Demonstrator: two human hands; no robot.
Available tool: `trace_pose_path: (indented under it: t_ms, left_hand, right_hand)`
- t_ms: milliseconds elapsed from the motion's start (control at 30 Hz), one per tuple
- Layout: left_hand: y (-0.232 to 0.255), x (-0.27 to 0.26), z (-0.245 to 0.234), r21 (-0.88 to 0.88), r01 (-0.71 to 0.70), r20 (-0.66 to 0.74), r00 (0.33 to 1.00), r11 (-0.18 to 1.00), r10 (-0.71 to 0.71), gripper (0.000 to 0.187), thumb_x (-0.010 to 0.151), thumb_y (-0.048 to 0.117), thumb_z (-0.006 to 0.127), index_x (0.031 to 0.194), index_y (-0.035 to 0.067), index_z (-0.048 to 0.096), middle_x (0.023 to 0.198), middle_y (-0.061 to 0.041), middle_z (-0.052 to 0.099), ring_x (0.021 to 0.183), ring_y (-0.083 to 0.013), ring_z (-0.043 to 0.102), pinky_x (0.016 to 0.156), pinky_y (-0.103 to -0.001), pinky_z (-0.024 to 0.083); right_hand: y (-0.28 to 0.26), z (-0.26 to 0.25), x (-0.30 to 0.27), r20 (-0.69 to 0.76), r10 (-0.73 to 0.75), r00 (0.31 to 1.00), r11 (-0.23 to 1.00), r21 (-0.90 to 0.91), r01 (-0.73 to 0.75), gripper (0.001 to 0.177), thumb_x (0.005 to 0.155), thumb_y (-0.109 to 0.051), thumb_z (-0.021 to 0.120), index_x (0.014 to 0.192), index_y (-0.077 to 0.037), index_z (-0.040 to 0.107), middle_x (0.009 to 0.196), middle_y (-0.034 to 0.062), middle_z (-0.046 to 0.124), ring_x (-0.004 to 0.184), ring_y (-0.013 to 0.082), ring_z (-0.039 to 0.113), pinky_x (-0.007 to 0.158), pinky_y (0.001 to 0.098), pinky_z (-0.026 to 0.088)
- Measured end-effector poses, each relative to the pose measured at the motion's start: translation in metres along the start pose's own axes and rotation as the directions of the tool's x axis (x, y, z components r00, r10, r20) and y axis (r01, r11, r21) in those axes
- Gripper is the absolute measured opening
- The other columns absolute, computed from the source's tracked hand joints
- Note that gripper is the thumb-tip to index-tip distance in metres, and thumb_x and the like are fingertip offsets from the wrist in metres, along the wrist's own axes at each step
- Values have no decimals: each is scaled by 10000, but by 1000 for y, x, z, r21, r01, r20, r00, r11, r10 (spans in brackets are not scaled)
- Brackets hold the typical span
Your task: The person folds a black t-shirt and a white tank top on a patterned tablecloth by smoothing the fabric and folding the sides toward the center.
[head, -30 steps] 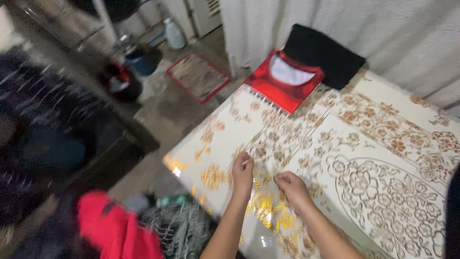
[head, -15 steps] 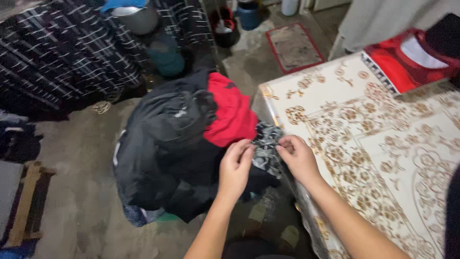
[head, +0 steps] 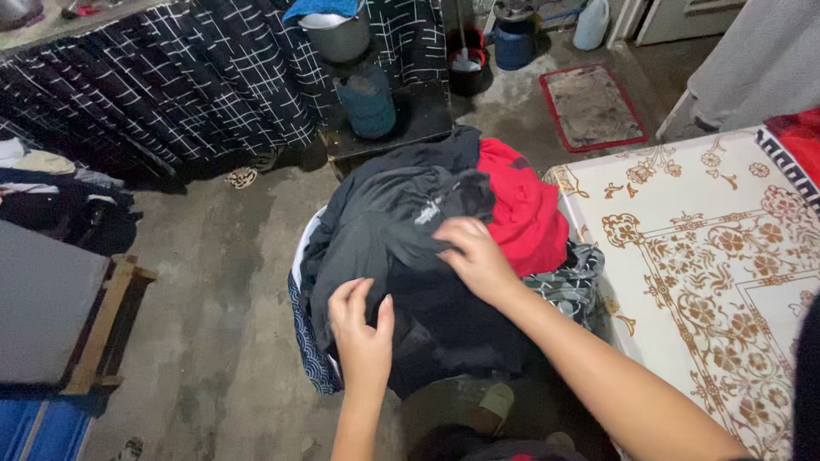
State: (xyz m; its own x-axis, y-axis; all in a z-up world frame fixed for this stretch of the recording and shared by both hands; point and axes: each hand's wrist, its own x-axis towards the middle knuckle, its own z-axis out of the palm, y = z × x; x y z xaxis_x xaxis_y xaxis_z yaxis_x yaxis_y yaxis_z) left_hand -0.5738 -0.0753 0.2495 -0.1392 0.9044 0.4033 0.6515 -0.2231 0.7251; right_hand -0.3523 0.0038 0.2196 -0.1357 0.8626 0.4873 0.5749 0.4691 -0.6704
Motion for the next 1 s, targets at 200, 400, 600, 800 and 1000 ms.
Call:
trace_pose_path:
  t_ms: [200,400,600,800,1000]
  left_hand:
    - [15,12,7,436,-66,41,998,898,54,811,687,344,886,1372,60,560,1507,-187,338,1389,-440,293,1056,-653,281]
    - [41,28,42,460,-235,-94,946,856,310,576,859,258,804,1378,120,595,1495,-70,547,1451,-305,458,1158,-616,248]
    - [100,53,35,414,-369,-74,898,832,434,642,766,341,842,1320,111,614,1366,-74,588,1368,-323,489,1128,-722,180]
    - [185,60,52,6,-426,12,904,904,426,388,916,113,830,1250,87,635,1204,-82,674,1184,-292,659,1040,-389,476]
    - [307,40,210,-518,-259,495,687,815,533,678,642,11,775,1287,54,570,986,-59,649,780,-195,577,745,-323,501]
  right_hand:
    - [-13,-136,-90,88,580,810,-15,995,-98,553,960,-183,541,1501,-82,482,1500,94,564,1403,302,500,1164,537,355]
    - [11,-249,-182,-300,759,578,173,948,265,378,1065,-237,474,1403,-72,516,1444,94,560,1382,257,502,1226,461,344]
    - [56,-361,-317,-570,606,555,141,764,630,250,1185,-215,403,1310,-53,547,1378,102,564,1343,217,495,1283,355,310]
    - [8,-428,-376,-613,706,355,160,626,763,288,1191,-233,435,1280,1,577,1353,158,596,1332,278,532,1304,454,349]
    - [-20,-473,-465,-705,705,74,439,517,735,244,1236,-192,515,1270,8,653,1355,168,664,1322,323,611,1254,519,423]
